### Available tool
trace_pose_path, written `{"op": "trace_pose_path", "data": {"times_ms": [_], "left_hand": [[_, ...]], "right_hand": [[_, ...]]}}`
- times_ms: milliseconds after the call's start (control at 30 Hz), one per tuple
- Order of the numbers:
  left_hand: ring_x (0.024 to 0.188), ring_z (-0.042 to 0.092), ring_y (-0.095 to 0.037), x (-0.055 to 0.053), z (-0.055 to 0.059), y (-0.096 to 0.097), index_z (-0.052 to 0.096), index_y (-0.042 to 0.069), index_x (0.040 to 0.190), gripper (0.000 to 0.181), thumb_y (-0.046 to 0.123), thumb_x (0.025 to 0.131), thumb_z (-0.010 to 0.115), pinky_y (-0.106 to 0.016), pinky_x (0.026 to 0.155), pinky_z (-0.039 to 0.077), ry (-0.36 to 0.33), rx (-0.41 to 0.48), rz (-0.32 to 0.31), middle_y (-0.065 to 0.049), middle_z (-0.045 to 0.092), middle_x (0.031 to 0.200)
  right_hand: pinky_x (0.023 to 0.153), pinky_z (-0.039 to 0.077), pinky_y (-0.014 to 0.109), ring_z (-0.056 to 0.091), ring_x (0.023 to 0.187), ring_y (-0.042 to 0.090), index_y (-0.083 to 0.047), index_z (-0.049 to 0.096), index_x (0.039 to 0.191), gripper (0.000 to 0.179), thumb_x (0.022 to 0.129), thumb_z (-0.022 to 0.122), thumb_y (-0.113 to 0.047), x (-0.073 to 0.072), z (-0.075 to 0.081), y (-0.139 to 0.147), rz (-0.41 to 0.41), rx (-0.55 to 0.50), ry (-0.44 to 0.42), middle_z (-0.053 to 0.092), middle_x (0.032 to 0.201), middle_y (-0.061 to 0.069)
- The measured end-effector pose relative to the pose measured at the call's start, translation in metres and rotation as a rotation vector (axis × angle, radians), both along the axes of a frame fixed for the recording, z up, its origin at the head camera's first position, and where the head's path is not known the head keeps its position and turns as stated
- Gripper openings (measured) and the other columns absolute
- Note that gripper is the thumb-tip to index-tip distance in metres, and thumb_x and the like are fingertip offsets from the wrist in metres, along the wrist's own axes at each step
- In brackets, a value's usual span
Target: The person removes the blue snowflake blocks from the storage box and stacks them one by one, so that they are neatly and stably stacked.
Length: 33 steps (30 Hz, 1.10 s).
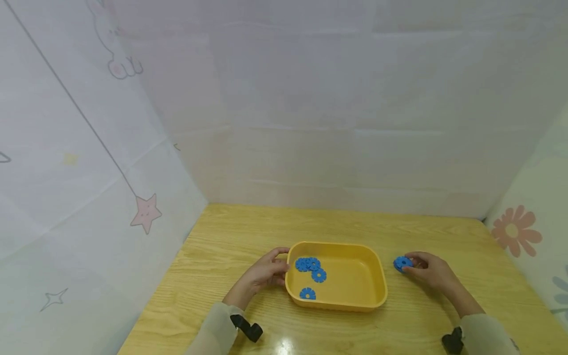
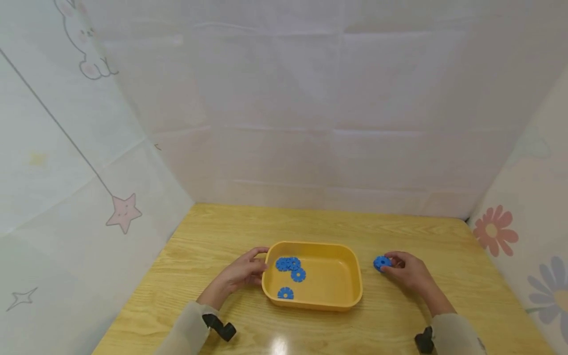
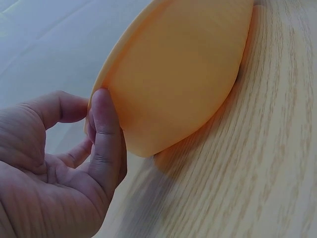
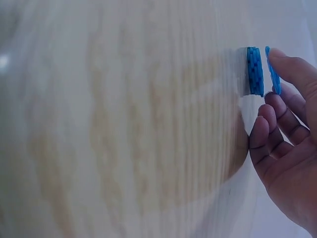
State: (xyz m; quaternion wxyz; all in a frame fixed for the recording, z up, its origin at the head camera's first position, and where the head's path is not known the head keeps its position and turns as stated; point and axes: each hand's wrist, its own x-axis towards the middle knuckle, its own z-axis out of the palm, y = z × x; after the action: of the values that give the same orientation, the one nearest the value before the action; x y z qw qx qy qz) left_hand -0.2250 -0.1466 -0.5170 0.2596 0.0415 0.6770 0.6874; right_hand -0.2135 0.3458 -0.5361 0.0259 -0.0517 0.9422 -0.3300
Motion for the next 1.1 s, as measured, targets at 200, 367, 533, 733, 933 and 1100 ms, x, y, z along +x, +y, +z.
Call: {"op": "trace_pose_path", "data": {"times_ms": [200, 367, 533, 733, 933, 1100], "left_hand": [[0.069, 0.063, -0.013, -0.0003, -0.0008, 0.0006, 0.042, 0.009, 0.149, 0.056, 0.005, 0.097, 0.061, -0.026, 0.059, 0.058, -0.006, 0.004, -0.002, -0.014, 0.064, 0.098], [0.068, 0.062, -0.012, -0.0003, -0.0016, 0.0011, 0.042, 0.009, 0.149, 0.057, 0.005, 0.096, 0.061, -0.026, 0.059, 0.057, -0.013, 0.003, 0.001, -0.012, 0.063, 0.096], [0.068, 0.062, -0.013, 0.0003, -0.002, 0.0007, 0.042, 0.009, 0.149, 0.057, 0.005, 0.096, 0.062, -0.026, 0.059, 0.057, -0.009, 0.003, 0.006, -0.013, 0.063, 0.096], [0.07, 0.062, -0.013, 0.0013, -0.0013, 0.0008, 0.042, 0.01, 0.15, 0.057, 0.006, 0.096, 0.062, -0.026, 0.06, 0.057, -0.01, 0.0, 0.009, -0.016, 0.062, 0.101], [0.07, 0.062, -0.013, 0.0002, -0.0011, 0.0009, 0.042, 0.01, 0.15, 0.057, 0.006, 0.096, 0.062, -0.027, 0.061, 0.057, -0.011, -0.002, 0.012, -0.016, 0.062, 0.103], [0.07, 0.063, -0.013, -0.0007, -0.0011, 0.0007, 0.042, 0.01, 0.149, 0.057, 0.007, 0.096, 0.063, -0.027, 0.061, 0.057, -0.013, -0.002, 0.01, -0.016, 0.063, 0.103]], "right_hand": [[0.076, 0.053, 0.038, 0.06, 0.09, 0.019, -0.001, 0.066, 0.127, 0.054, 0.089, 0.078, -0.039, -0.0009, -0.0019, 0.0003, -0.001, 0.003, -0.006, 0.067, 0.102, 0.005], [0.081, 0.055, 0.044, 0.061, 0.095, 0.023, -0.001, 0.066, 0.127, 0.053, 0.09, 0.077, -0.037, -0.0006, -0.0007, -0.0001, -0.004, 0.004, -0.025, 0.067, 0.105, 0.007], [0.082, 0.055, 0.046, 0.061, 0.097, 0.024, 0.0, 0.065, 0.128, 0.055, 0.09, 0.077, -0.038, 0.0, 0.0003, -0.0003, 0.001, 0.004, -0.039, 0.066, 0.106, 0.007], [0.08, 0.054, 0.043, 0.059, 0.093, 0.021, 0.0, 0.065, 0.127, 0.055, 0.09, 0.077, -0.038, -0.0014, -0.0013, 0.0003, 0.01, 0.001, -0.04, 0.065, 0.103, 0.005], [0.079, 0.052, 0.039, 0.057, 0.091, 0.019, 0.0, 0.064, 0.129, 0.055, 0.091, 0.076, -0.038, -0.0028, -0.0032, 0.0014, 0.016, -0.004, -0.051, 0.063, 0.101, 0.004], [0.075, 0.051, 0.035, 0.055, 0.087, 0.018, 0.001, 0.062, 0.13, 0.057, 0.091, 0.076, -0.038, -0.0032, -0.0006, 0.0003, 0.016, -0.005, -0.022, 0.061, 0.099, 0.004]]}}
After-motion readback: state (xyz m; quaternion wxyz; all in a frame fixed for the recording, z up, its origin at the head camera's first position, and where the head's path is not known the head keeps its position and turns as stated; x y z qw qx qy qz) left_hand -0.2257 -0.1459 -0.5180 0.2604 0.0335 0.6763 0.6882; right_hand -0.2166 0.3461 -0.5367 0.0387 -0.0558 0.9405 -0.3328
